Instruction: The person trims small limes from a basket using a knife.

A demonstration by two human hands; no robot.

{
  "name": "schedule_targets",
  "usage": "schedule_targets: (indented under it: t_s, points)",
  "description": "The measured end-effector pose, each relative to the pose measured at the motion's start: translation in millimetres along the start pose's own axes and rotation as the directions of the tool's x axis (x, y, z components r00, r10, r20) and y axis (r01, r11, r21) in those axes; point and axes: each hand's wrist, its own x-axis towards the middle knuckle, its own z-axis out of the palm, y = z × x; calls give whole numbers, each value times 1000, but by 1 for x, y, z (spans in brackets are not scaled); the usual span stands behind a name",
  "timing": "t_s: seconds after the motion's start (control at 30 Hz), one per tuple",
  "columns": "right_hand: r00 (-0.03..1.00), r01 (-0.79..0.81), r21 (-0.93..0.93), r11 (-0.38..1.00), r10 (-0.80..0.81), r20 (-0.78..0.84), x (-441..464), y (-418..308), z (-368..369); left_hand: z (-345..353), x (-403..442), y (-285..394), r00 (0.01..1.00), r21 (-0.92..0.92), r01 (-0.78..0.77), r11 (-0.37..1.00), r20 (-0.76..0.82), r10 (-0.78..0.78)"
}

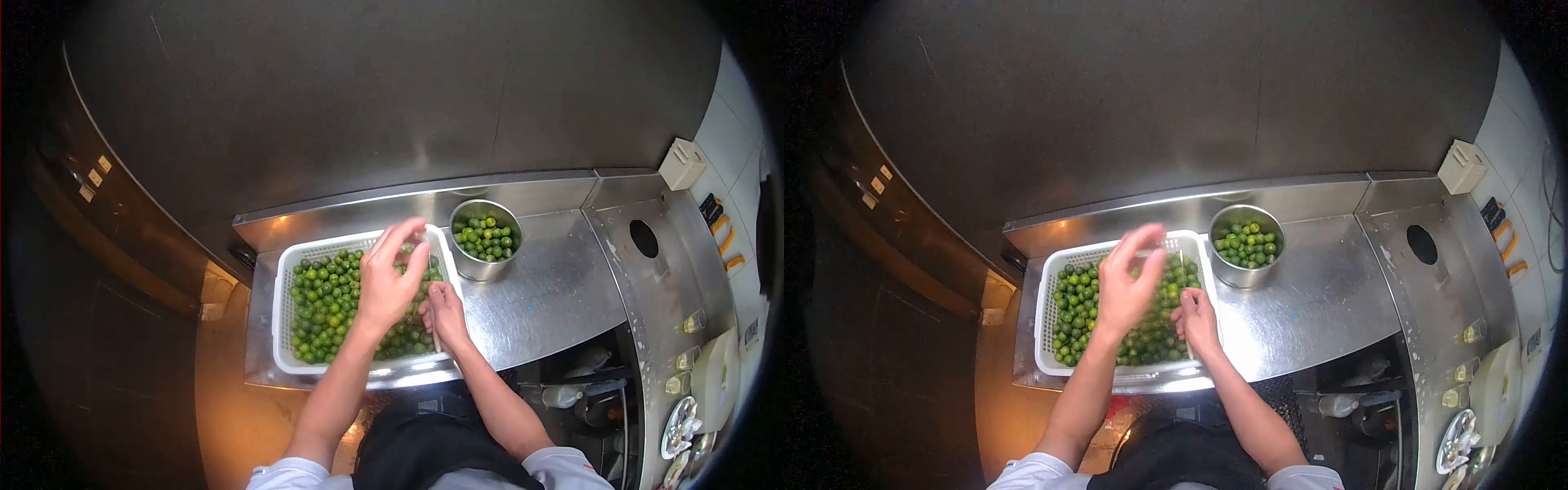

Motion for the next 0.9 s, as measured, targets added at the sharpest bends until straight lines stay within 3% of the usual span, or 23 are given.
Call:
schedule_targets:
  t_s: [0.1, 0.13, 0.17, 0.2, 0.27, 0.33, 0.4, 0.43, 0.53, 0.57, 0.63, 0.67, 0.7, 0.8, 0.9]
  points:
    - [999, 48, 97, 994, -47, -13, 1, 10, -4, -6, -28, -49, 995, 68, 92, 993, -42, -90]
    - [1000, 10, 121, 993, -10, -3, 4, 13, -7, -10, -39, -55, 992, 182, 124, 976, -31, -120]
    - [1000, 16, 149, 989, -14, -13, 5, 15, -6, -10, -53, -86, 990, 38, 131, 991, -48, -129]
    - [1000, 30, 146, 989, -30, -6, 5, 13, -4, -18, -62, -103, 964, -132, 266, 955, 48, -262]
    - [1000, 18, 156, 988, -22, 18, 3, 9, -3, -52, -59, -92, 948, -371, 314, 874, 73, -309]
    - [998, 32, 124, 992, -39, 50, 1, 8, -4, -101, -48, -88, 970, -329, 111, 938, -171, -175]
    - [996, 32, 102, 994, -40, 77, 4, 13, -5, -155, -40, -55, 879, -250, -34, 968, -469, -91]
    - [994, 17, 71, 997, -25, 105, 2, 10, -5, -182, -42, -41, 831, -308, -128, 943, -552, -68]
    - [970, 232, -318, 919, -195, 145, -5, 13, 2, -229, -66, -8, 735, -431, -393, 812, -678, -4]
    - [943, 329, -428, 842, -274, 188, -7, 11, 1, -234, -76, -8, 721, -451, -383, 806, -691, -44]
    - [857, 512, -591, 623, -416, 303, -9, 2, 1, -228, -105, -21, 695, -214, -75, 974, -711, -103]
    - [799, 587, -647, 487, -477, 367, -7, -1, 1, -222, -110, -17, 675, -91, 93, 992, -726, -130]
    - [829, 555, -687, 469, -381, 410, 2, -1, -7, -218, -115, -11, 666, -268, 55, 962, -708, -236]
    - [935, 278, -476, 834, -120, 335, 15, -10, -13, -236, -110, 24, 567, -210, -262, 942, -823, -26]
    - [893, 300, -447, 843, -83, 442, 15, -9, -15, -216, -92, 80, 591, 86, -238, 967, -777, 215]
